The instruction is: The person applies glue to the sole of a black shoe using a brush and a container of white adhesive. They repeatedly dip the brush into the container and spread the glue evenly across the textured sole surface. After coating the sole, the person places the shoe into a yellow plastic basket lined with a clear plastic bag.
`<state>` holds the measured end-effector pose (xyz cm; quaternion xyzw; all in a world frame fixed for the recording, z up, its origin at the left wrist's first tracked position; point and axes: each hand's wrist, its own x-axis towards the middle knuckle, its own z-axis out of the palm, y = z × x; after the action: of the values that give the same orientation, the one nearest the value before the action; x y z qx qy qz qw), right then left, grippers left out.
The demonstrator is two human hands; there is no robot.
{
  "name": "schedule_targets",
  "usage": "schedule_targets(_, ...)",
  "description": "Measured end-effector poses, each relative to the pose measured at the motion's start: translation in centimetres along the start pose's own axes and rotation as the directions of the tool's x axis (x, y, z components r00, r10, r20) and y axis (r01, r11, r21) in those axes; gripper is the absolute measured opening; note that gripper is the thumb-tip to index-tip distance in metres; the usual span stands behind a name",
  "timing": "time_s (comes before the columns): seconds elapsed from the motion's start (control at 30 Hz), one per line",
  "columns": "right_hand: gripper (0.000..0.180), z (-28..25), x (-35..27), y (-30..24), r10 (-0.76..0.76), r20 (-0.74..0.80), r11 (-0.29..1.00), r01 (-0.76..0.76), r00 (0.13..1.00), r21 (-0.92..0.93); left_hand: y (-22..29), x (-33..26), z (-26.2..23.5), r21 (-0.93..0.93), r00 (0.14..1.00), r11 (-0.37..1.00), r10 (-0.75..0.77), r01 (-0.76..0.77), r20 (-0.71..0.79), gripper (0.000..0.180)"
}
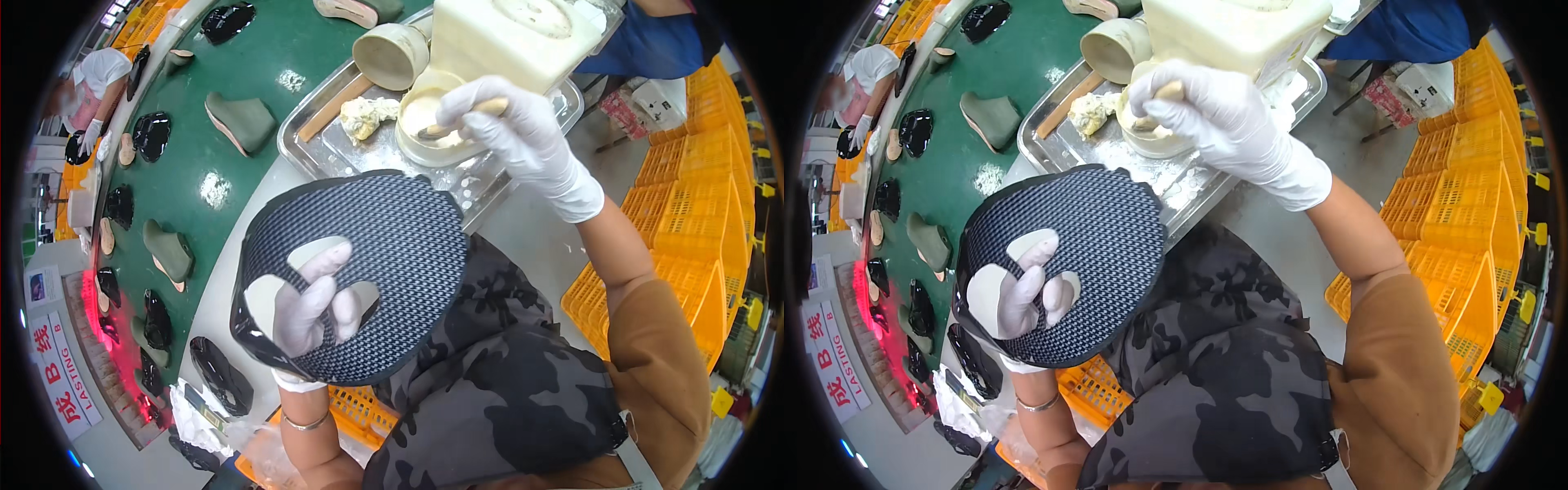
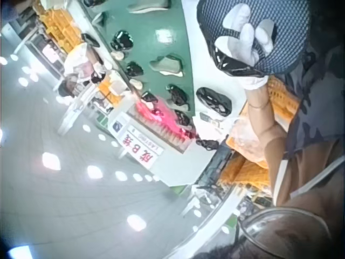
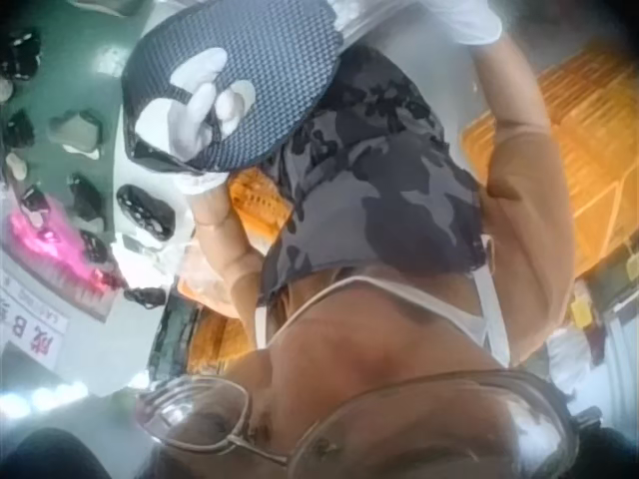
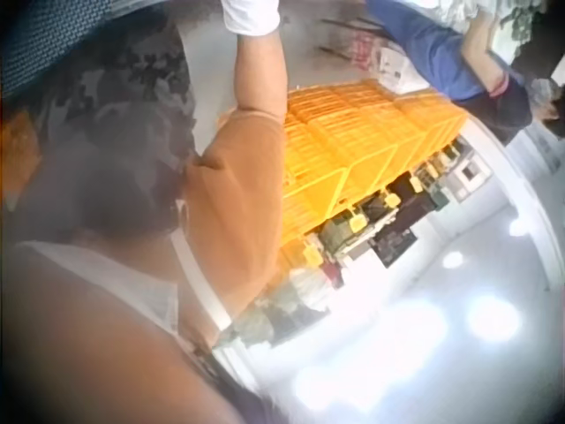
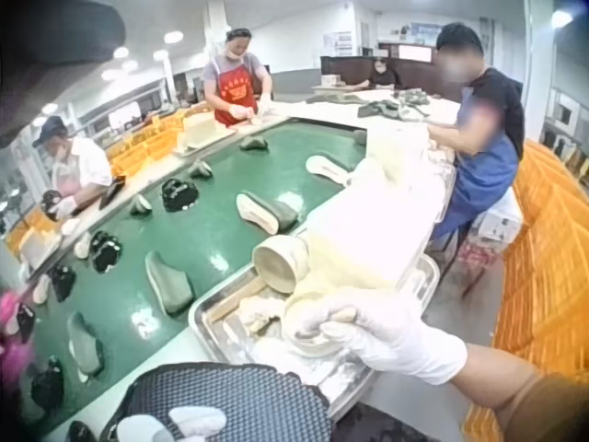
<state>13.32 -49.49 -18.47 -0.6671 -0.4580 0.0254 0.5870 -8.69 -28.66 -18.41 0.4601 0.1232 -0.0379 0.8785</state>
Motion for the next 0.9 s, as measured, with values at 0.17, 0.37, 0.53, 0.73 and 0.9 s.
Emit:
schedule_targets(0.17,0.014,-0.9,1.1,-1.1,-0.141,-0.157,0.985,0.155,0.977,0.076,0.2,2.6,0.6,-0.073,0.977,0.983,-0.16,0.171,0.143,0.039)
schedule_targets(0.37,0.022,-1.8,4.8,-0.1,-0.455,-0.017,0.832,0.432,0.89,0.348,-0.7,4.7,1.2,-0.146,0.921,0.946,-0.234,0.29,0.312,0.04)
schedule_targets(0.53,0.012,1.0,4.2,-1.8,-0.433,-0.195,0.841,0.472,0.88,0.264,-0.9,5.6,1.7,-0.152,0.896,0.937,-0.241,0.316,0.373,0.039)
schedule_targets(0.73,0.013,-0.9,2.9,-0.4,-0.253,0.102,0.956,0.233,0.962,0.178,0.3,4.7,3.3,-0.003,0.963,0.966,-0.259,0.26,0.08,0.035)
schedule_targets(0.9,0.01,-0.4,3.3,-1.4,-0.271,-0.167,0.933,0.301,0.948,0.197,0.5,4.5,3.9,0.079,0.981,0.978,-0.194,0.192,0.008,0.037)
